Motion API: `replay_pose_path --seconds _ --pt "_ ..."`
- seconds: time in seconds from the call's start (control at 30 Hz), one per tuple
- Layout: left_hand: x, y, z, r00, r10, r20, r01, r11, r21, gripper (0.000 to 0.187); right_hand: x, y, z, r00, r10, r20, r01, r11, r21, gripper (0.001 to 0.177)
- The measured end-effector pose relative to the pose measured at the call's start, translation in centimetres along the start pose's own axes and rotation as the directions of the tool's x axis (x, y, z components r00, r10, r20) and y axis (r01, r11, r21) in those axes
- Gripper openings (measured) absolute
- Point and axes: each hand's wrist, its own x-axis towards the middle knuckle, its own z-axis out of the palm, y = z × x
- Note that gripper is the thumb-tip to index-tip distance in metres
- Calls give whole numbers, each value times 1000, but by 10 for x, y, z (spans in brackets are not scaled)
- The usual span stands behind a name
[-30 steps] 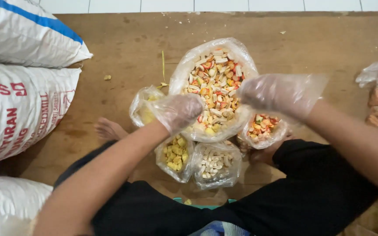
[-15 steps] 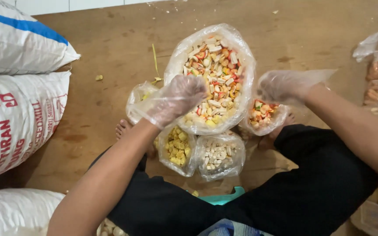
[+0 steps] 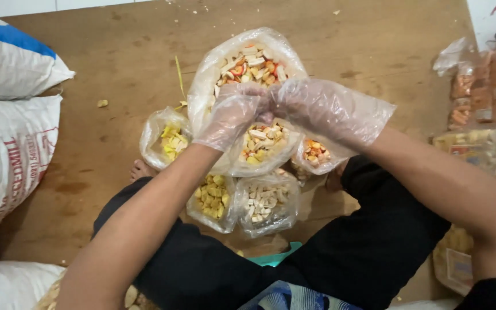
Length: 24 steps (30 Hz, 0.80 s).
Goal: The person sits on the floor and sorts mixed snack pieces from a large plastic bag into smaller bags by color and type. They use gloved hands to pick up handfuls of snacks and distribute them into separate containers.
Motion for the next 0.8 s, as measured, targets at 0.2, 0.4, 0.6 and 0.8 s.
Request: replay_pose_path --seconds 0.2,0.4,0.6,0.8 --pt "6 8 -3 997 -63 48 69 989 -133 20 -8 14 7 977 80 196 -82 997 2 50" --pt "-11 43 -11 979 -200 -48 184 955 -232 38 -20 33 12 909 135 394 -133 991 -31 36" --pt "-28 66 -17 967 -254 -33 249 962 -114 52 -30 58 21 804 183 566 -170 982 -76 22" --pt "-25 59 -6 986 -142 -82 160 945 284 50 -24 44 -10 973 37 229 -93 966 239 34"
